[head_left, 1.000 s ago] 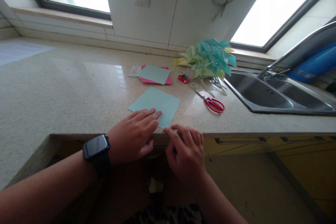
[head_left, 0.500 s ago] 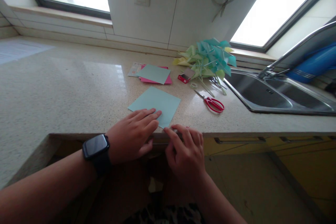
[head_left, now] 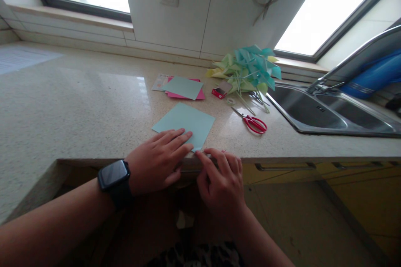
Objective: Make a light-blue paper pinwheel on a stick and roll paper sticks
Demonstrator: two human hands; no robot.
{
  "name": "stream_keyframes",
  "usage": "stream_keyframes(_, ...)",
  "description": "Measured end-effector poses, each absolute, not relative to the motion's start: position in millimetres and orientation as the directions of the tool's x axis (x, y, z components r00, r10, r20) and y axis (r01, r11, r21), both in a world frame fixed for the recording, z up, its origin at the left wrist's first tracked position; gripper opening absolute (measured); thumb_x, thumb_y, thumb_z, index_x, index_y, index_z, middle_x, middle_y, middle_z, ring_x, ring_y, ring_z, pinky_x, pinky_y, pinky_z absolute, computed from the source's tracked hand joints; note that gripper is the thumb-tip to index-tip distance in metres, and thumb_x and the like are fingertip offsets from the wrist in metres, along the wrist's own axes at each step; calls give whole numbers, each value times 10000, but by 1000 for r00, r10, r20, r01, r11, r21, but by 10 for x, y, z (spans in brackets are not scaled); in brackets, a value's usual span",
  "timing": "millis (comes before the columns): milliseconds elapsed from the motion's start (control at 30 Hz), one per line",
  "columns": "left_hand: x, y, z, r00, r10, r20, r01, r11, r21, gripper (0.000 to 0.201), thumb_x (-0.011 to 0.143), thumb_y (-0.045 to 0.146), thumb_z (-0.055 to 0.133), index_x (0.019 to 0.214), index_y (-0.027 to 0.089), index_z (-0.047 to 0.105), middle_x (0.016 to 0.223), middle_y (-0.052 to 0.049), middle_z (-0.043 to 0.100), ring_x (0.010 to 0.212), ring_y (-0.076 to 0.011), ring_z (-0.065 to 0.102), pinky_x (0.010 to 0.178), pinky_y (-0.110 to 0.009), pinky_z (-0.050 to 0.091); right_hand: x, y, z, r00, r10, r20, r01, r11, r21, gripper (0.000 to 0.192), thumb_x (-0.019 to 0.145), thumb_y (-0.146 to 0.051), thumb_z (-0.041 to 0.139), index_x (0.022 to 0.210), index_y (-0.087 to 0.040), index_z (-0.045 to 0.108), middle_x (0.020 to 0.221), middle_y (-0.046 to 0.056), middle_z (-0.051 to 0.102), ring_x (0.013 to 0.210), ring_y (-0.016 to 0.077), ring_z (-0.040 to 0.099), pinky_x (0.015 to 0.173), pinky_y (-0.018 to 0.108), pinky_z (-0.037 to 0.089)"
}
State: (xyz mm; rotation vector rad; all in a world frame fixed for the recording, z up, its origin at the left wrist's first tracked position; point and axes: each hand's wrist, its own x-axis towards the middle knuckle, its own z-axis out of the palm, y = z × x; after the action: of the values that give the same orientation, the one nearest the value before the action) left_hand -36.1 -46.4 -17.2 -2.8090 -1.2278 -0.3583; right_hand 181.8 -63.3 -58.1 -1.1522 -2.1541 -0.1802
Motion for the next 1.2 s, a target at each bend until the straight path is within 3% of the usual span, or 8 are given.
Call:
stream_keyframes(167,-370,-457,-178,663,712,232,727,-686,29,409,894,224,566,1301,189,576,1541,-177,467,1422,-371,419,1137,-555,389,1811,-630,-588,-380,698,608,792,585,-176,407,874,-158,622,1267,-245,676,1210,61,674,1045,290,532,970,497,427)
stream_keyframes(567,-358,-459,-176,673,704,226,723,-690,-1,447,874,211,579,1319,162,578,1538,-198,466,1408,-397,423,1126,-561,399,1786,-622,-563,-391,711,585,816,562,-138,432,880,-177,606,1301,-252,662,1244,62,663,1049,299,528,949,503,418)
stream_keyframes(1200,-361,-464,-183,664,709,237,725,-688,28,333,876,245,593,1185,121,586,1515,-196,499,1427,-373,406,1151,-537,383,1696,-596,-470,-389,778,494,865,493,-95,469,902,-229,586,1367,-281,618,1330,59,616,1086,298,504,963,509,368)
